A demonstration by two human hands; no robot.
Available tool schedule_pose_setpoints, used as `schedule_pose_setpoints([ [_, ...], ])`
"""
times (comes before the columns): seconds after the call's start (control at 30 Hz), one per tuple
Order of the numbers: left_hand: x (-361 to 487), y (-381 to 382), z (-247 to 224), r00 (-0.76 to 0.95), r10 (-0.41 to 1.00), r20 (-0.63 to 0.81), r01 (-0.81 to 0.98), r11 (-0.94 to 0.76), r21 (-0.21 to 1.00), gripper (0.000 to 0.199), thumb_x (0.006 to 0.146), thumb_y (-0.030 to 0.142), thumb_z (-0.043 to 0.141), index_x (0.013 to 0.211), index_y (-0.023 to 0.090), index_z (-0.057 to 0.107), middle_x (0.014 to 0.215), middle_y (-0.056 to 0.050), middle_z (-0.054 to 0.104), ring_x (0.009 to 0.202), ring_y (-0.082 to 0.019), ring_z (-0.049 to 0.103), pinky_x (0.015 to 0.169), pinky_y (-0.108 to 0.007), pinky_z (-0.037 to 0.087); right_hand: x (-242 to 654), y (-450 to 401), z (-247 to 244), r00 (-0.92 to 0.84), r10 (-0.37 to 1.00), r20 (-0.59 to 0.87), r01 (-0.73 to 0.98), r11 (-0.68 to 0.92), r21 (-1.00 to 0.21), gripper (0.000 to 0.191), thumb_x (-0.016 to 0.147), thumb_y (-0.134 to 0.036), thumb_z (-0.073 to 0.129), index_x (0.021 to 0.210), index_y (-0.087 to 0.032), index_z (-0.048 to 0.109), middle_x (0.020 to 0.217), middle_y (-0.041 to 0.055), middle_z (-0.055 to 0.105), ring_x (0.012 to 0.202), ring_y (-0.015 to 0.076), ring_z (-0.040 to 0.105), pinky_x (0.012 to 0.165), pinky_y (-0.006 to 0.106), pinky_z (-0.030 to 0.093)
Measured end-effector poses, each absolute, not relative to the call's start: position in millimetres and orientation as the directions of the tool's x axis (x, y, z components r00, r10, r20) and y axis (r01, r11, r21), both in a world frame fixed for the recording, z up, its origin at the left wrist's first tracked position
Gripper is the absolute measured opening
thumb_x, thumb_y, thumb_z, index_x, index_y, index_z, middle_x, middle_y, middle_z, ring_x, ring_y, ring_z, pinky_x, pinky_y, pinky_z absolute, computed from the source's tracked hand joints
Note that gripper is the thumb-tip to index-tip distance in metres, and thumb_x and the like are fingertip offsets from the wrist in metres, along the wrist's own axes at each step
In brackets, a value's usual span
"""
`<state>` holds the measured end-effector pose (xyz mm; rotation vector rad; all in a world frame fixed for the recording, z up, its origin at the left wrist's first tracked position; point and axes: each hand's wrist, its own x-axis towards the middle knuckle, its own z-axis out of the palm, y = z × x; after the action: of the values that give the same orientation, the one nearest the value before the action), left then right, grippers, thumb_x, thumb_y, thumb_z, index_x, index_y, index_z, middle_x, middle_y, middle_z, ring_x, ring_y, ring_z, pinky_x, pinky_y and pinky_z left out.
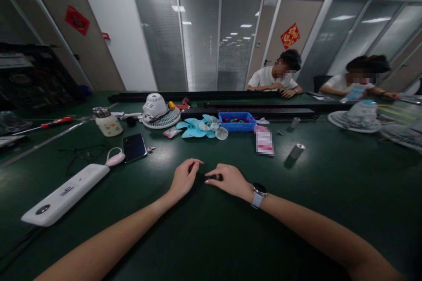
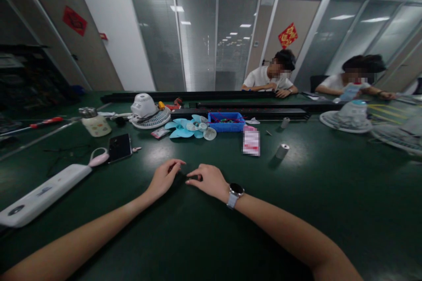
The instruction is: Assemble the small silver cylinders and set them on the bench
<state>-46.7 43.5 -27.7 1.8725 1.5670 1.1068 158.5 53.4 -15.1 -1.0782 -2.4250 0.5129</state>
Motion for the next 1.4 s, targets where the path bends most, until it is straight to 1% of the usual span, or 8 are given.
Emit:
schedule_pose_setpoints([
  [0.17,-46,44,-28,0.052,0.958,0.282,0.604,-0.255,0.755,0.034,0.094,0.036,0.041,0.099,0.020,0.070,0.089,-0.005,0.070,0.080,-0.021,0.064,0.072,-0.031,0.048,168,58,-15,-0.578,0.768,0.275,0.603,0.629,-0.490,0.022,0.088,-0.046,0.062,0.095,-0.030,0.076,0.083,-0.0002,0.066,0.070,0.0141,0.058,0.065,0.028,0.039],
  [0.33,-46,44,-28,0.063,0.964,0.260,0.615,-0.243,0.750,0.036,0.094,0.039,0.040,0.100,0.021,0.070,0.089,-0.005,0.068,0.078,-0.021,0.062,0.071,-0.031,0.046,243,76,6,-0.370,0.769,0.521,0.708,0.597,-0.378,0.026,0.093,-0.044,0.055,0.097,-0.026,0.074,0.094,0.0033,0.071,0.083,0.0193,0.063,0.077,0.034,0.044],
  [0.4,-46,44,-28,0.068,0.965,0.255,0.614,-0.242,0.752,0.036,0.094,0.039,0.040,0.100,0.020,0.070,0.088,-0.005,0.068,0.078,-0.020,0.061,0.072,-0.031,0.045,289,89,13,-0.239,0.723,0.648,0.812,0.515,-0.275,0.030,0.093,-0.044,0.053,0.095,-0.023,0.074,0.096,0.0059,0.072,0.089,0.0226,0.064,0.081,0.037,0.045],
  [0.5,-46,44,-28,0.066,0.966,0.252,0.616,-0.238,0.751,0.036,0.094,0.038,0.041,0.100,0.019,0.070,0.087,-0.005,0.067,0.078,-0.020,0.061,0.071,-0.031,0.045,356,104,14,-0.045,0.661,0.749,0.946,0.269,-0.181,0.034,0.093,-0.045,0.052,0.092,-0.020,0.075,0.096,0.0089,0.072,0.090,0.0254,0.063,0.079,0.037,0.044],
  [0.67,-48,45,-29,0.077,0.967,0.244,0.628,-0.237,0.741,0.036,0.094,0.039,0.040,0.102,0.020,0.070,0.086,-0.004,0.066,0.077,-0.020,0.060,0.070,-0.031,0.044,420,112,0,0.162,0.711,0.685,0.985,-0.075,-0.155,0.034,0.091,-0.044,0.053,0.094,-0.020,0.076,0.100,0.0102,0.071,0.089,0.0265,0.062,0.068,0.035,0.041],
  [0.8,-48,45,-28,0.083,0.967,0.241,0.630,-0.238,0.739,0.036,0.094,0.039,0.040,0.102,0.019,0.069,0.086,-0.004,0.066,0.076,-0.020,0.060,0.070,-0.031,0.043,428,113,-7,0.329,0.775,0.540,0.941,-0.224,-0.252,0.035,0.089,-0.048,0.054,0.100,-0.023,0.076,0.094,0.0086,0.072,0.079,0.0245,0.062,0.058,0.032,0.036],
  [1.13,-48,44,-27,0.089,0.967,0.240,0.630,-0.242,0.738,0.037,0.094,0.040,0.040,0.102,0.020,0.070,0.085,-0.004,0.066,0.077,-0.020,0.060,0.070,-0.031,0.043,418,112,-6,0.406,0.729,0.551,0.901,-0.217,-0.377,0.039,0.087,-0.052,0.053,0.102,-0.023,0.075,0.088,0.0077,0.074,0.075,0.0229,0.062,0.056,0.030,0.035],
  [1.4,-47,46,-29,0.087,0.966,0.243,0.639,-0.241,0.731,0.037,0.093,0.040,0.041,0.102,0.020,0.070,0.088,-0.005,0.067,0.079,-0.021,0.061,0.073,-0.033,0.045,422,116,-6,0.452,0.773,0.446,0.865,-0.256,-0.432,0.040,0.086,-0.054,0.054,0.103,-0.025,0.076,0.087,0.0090,0.075,0.074,0.0237,0.064,0.059,0.031,0.039],
])
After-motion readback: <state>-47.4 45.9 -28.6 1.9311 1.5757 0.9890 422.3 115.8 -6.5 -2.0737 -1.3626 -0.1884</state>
